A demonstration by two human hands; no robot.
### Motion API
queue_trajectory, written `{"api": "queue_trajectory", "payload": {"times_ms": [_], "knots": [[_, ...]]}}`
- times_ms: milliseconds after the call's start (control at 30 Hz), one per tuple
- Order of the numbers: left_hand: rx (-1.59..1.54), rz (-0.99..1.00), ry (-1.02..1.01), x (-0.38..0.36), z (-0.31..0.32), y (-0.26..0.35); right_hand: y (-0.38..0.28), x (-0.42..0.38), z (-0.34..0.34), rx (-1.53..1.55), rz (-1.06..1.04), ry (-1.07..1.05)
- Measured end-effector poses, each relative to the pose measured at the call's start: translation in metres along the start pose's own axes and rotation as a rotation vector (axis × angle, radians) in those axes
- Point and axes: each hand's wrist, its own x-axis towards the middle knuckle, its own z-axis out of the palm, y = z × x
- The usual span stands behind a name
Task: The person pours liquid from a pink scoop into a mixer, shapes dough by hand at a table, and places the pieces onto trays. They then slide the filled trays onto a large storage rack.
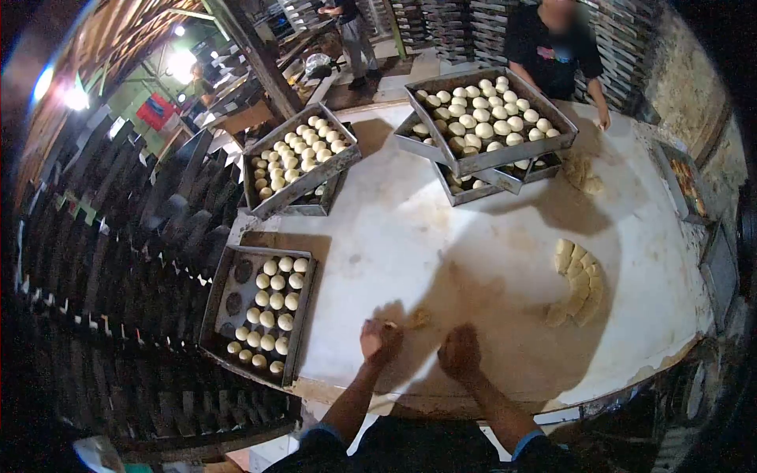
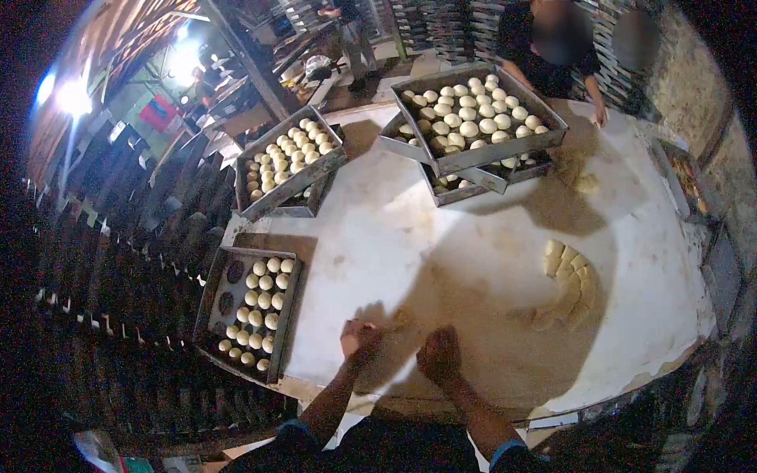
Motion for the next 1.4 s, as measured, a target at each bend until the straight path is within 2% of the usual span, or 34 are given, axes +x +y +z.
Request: {"api": "queue_trajectory", "payload": {"times_ms": [33, 100, 133, 200, 267, 300, 333, 367, 400, 433, 467, 533, 567, 633, 667, 700, 733, 767, 800, 867, 900, 933, 967, 1000, 1033, 1067, 1100, 1133, 1200, 1233, 1267, 1333, 1400], "knots": [[-0.011, -0.008, 0.013, -0.015, 0.001, 0.000, -0.001, -0.013, -0.011, -0.004, -0.018, 0.000], [-0.996, -0.083, 0.025, -0.055, 0.003, -0.002, 0.011, -0.034, -0.041, 0.292, -0.172, -0.229], [-1.006, -0.087, 0.045, -0.054, -0.004, -0.010, 0.033, -0.034, -0.043, 0.289, -0.194, -0.234], [-0.988, -0.117, 0.011, -0.066, -0.029, -0.045, 0.072, -0.042, -0.045, 0.331, -0.038, -0.215], [0.195, 0.279, 0.172, -0.025, -0.059, -0.064, 0.080, 0.010, -0.051, 0.183, 0.041, -0.081], [0.129, 0.323, 0.221, -0.001, -0.060, -0.063, 0.076, 0.029, -0.041, 0.182, 0.030, -0.090], [0.061, 0.365, 0.268, 0.014, -0.046, -0.062, 0.069, 0.044, -0.027, 0.197, 0.235, -0.116], [-0.116, 0.258, 0.213, 0.027, 0.004, -0.086, 0.059, 0.048, -0.016, 0.204, 0.441, -0.146], [-0.295, 0.147, 0.160, 0.036, 0.051, -0.102, 0.044, 0.048, -0.010, 0.192, 0.428, -0.165], [-0.312, 0.123, 0.172, -0.015, 0.009, -0.078, 0.029, 0.050, -0.004, 0.149, 0.447, 0.012], [0.546, 0.301, 0.105, 0.001, -0.032, 0.001, 0.014, 0.053, 0.002, 0.115, 0.457, 0.188], [-0.396, 0.203, -0.084, -0.016, -0.064, 0.000, -0.002, 0.021, 0.002, 0.116, 0.345, 0.078], [-0.407, 0.182, -0.071, -0.030, -0.062, -0.021, -0.004, 0.000, 0.001, 0.115, 0.267, -0.006], [-0.020, 0.745, -0.104, -0.062, -0.054, -0.066, 0.016, -0.024, -0.023, 0.128, 0.111, -0.101], [-0.037, 0.732, -0.108, -0.061, -0.071, -0.080, 0.024, -0.020, -0.034, 0.588, 0.658, -0.086], [-0.030, 0.657, -0.372, -0.055, -0.100, -0.089, 0.033, -0.018, -0.047, 1.032, 1.218, -0.058], [-0.024, 0.580, -0.634, -0.049, -0.130, -0.097, 0.050, -0.011, -0.063, 0.603, 1.049, -0.358], [-0.210, 0.409, -0.493, -0.047, -0.170, -0.105, 0.055, 0.001, -0.070, 0.182, 0.838, -0.619], [-0.383, 0.240, -0.349, -0.044, -0.205, -0.122, 0.041, 0.012, -0.064, 0.179, 0.842, -0.622], [-0.200, 0.359, 0.068, -0.028, -0.237, -0.187, -0.002, 0.059, -0.048, 0.606, 1.193, -0.563], [-0.341, 0.200, 0.150, -0.010, -0.278, -0.213, -0.052, 0.092, -0.038, 0.701, 1.066, -0.490], [-0.227, 0.191, 0.403, -0.011, -0.317, -0.228, -0.121, 0.133, -0.029, 0.792, 0.937, -0.415], [-0.175, 0.032, 0.417, 0.006, -0.328, -0.257, -0.180, 0.180, -0.030, 0.727, 0.671, -0.537], [-0.120, -0.130, 0.432, 0.020, -0.327, -0.289, -0.218, 0.206, -0.013, 0.822, 0.406, -0.516], [-0.119, -0.136, 0.438, 0.023, -0.310, -0.330, -0.274, 0.246, -0.016, 0.740, 0.183, -0.468], [-0.186, -0.179, 0.235, 0.027, -0.286, -0.375, -0.314, 0.269, 0.002, 0.837, 0.096, -0.390], [-0.254, -0.220, 0.040, 0.031, -0.276, -0.399, -0.353, 0.291, 0.022, 0.906, -0.111, -0.198], [-0.258, -0.227, 0.062, 0.029, -0.276, -0.401, -0.389, 0.319, 0.023, 0.881, -0.246, -0.139], [-0.061, -0.116, 0.151, 0.022, -0.269, -0.389, -0.432, 0.337, 0.086, 0.965, -0.284, -0.245], [-0.237, -0.171, 0.198, 0.010, -0.300, -0.356, -0.444, 0.340, 0.112, 0.978, -0.290, -0.322], [-0.238, -0.160, 0.213, 0.003, -0.308, -0.336, -0.445, 0.342, 0.129, 0.780, -0.329, -0.527], [-0.111, -0.288, 0.557, -0.004, -0.313, -0.304, -0.437, 0.320, 0.152, 0.663, -0.361, -0.454], [-0.187, -0.246, 0.580, -0.003, -0.307, -0.255, -0.404, 0.306, 0.117, 0.642, -0.355, -0.281]]}}
